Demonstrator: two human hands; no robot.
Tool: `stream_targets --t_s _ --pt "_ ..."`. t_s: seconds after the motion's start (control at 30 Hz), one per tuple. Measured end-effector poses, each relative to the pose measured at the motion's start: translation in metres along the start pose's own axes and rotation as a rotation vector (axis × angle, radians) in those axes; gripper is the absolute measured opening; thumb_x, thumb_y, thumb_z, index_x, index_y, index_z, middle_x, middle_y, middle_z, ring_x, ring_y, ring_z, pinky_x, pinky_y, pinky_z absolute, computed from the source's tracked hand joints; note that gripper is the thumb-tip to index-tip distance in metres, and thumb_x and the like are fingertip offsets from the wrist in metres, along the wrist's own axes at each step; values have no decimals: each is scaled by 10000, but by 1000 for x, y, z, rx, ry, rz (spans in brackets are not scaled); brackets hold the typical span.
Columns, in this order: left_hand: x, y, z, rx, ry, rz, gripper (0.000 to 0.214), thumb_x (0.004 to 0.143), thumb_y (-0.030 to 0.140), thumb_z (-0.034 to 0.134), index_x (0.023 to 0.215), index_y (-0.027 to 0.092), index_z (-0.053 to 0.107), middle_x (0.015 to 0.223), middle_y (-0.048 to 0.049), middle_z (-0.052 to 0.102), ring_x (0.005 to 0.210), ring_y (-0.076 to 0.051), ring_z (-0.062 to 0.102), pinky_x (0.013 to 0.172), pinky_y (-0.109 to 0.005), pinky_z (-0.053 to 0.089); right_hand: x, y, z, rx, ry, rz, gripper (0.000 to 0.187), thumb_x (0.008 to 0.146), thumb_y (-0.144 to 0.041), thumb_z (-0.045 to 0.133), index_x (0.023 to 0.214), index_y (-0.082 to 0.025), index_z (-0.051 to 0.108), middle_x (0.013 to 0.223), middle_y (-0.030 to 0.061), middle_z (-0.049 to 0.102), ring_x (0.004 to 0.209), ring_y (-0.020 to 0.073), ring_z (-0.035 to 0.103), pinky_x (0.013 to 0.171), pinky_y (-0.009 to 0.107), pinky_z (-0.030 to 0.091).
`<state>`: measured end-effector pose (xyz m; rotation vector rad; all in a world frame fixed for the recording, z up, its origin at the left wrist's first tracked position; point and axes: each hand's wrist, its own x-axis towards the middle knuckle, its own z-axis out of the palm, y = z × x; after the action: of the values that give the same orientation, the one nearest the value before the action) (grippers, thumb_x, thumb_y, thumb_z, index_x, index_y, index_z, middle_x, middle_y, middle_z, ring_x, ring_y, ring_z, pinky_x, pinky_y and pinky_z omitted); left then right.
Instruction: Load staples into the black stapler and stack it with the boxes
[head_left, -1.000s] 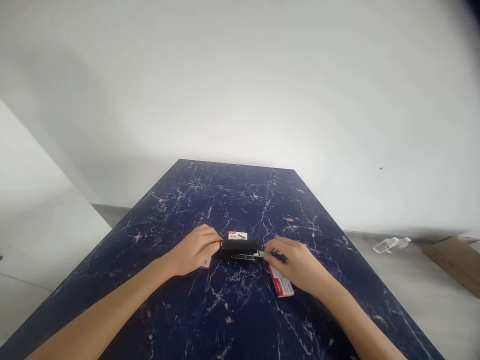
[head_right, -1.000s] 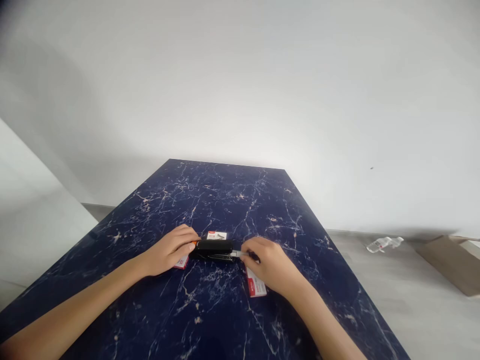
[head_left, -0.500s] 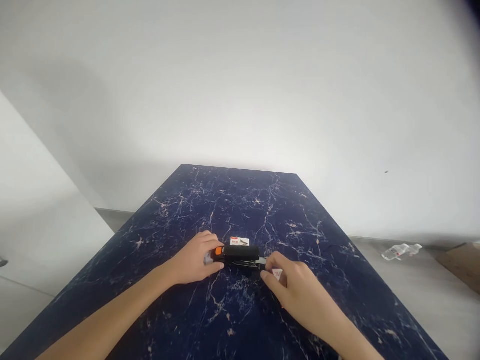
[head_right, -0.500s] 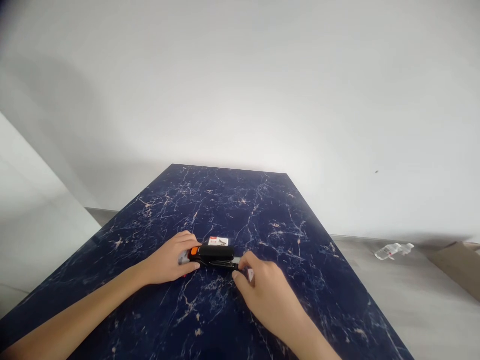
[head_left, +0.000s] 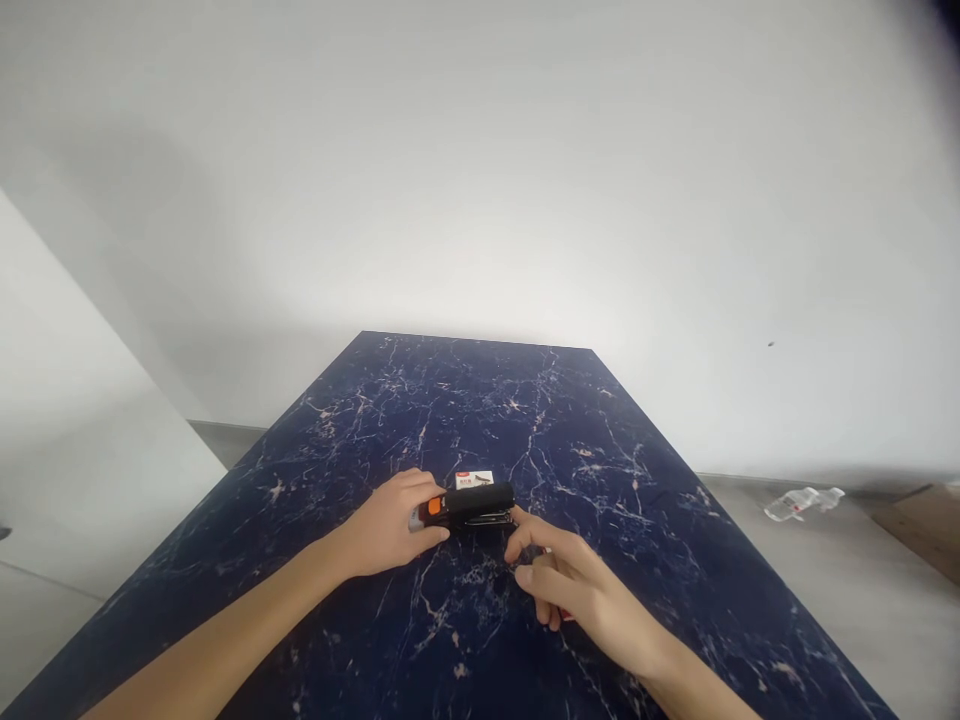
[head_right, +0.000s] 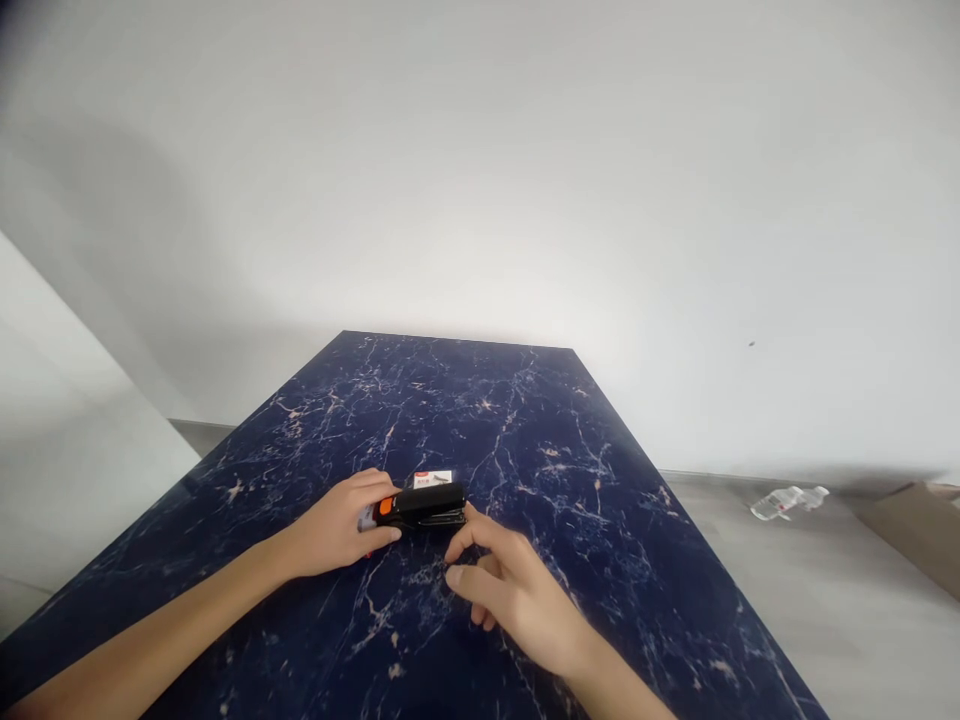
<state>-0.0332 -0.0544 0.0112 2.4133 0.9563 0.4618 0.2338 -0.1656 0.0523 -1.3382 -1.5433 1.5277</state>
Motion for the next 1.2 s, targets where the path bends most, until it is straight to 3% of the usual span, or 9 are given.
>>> stream_targets --t_s 0.3,0.43,0.53,0.63,0.73,0.83,0.93,1.07,1.2 --pt "-1 1 2 32 12 -19 206 914 386 685 1046 230 670 961 -43 639 921 -238 580 785 -371 480 3 5 -6 -69 15 21 252 949 -477 574 1011 -239 629 1607 86 382 645 97 645 624 290 567" --pt "-3 3 5 98 52 -2 305 919 412 674 1179 253 658 1032 -53 672 976 -262 590 842 -408 486 9 15 -15 -564 344 -100 250 991 -465 492 1017 -248 611 1354 84 612 621 144 626 629 355 551" --pt "-4 6 11 115 74 -19 406 919 419 667 1292 265 614 1103 -66 683 1009 -278 593 859 -428 491 12 26 -25 -904 516 -110 266 974 -462 519 1083 -249 634 1163 99 674 792 256 681 723 430 546" --pt "-6 12 18 125 99 -69 468 900 440 685 1322 259 594 1128 -83 678 1003 -294 589 827 -434 498 11 33 -33 -987 450 -70 348 936 -487 591 1180 -247 657 1165 125 670 1009 341 686 823 463 548" --pt "-10 20 21 112 119 -66 537 894 468 692 1367 253 557 1150 -104 669 1002 -304 587 849 -454 494 3 31 -35 -936 329 -44 434 925 -519 616 1281 -272 648 1316 132 616 1050 335 690 836 433 558" --pt "-14 26 14 70 30 18 653 905 491 681 1480 279 458 1205 -106 660 1031 -304 588 913 -473 479 -8 22 -35 -832 145 -53 602 831 -496 746 1391 -342 585 1521 99 478 1062 307 694 807 370 573" --pt "-16 29 6 27 -75 53 740 867 484 726 1519 307 422 1233 -97 652 1060 -308 592 907 -458 488 -16 14 -32 -767 -26 -76 777 713 -312 843 1433 -358 557 1598 94 392 1005 272 705 715 297 566" --pt "-17 34 10 -48 -96 62 619 852 377 743 1433 320 537 1215 -89 667 1106 -315 594 937 -467 490 -16 11 -23 -746 -31 -114 633 708 -131 751 1297 -332 634 1325 58 612 928 215 683 703 259 524" --pt "-20 35 9 -80 -180 89 748 836 392 755 1520 360 453 1384 -95 600 1315 -356 494 1054 -530 451 -16 3 -19 -734 -58 -100 338 696 -112 714 993 -265 662 1032 10 645 755 156 619 639 247 475"
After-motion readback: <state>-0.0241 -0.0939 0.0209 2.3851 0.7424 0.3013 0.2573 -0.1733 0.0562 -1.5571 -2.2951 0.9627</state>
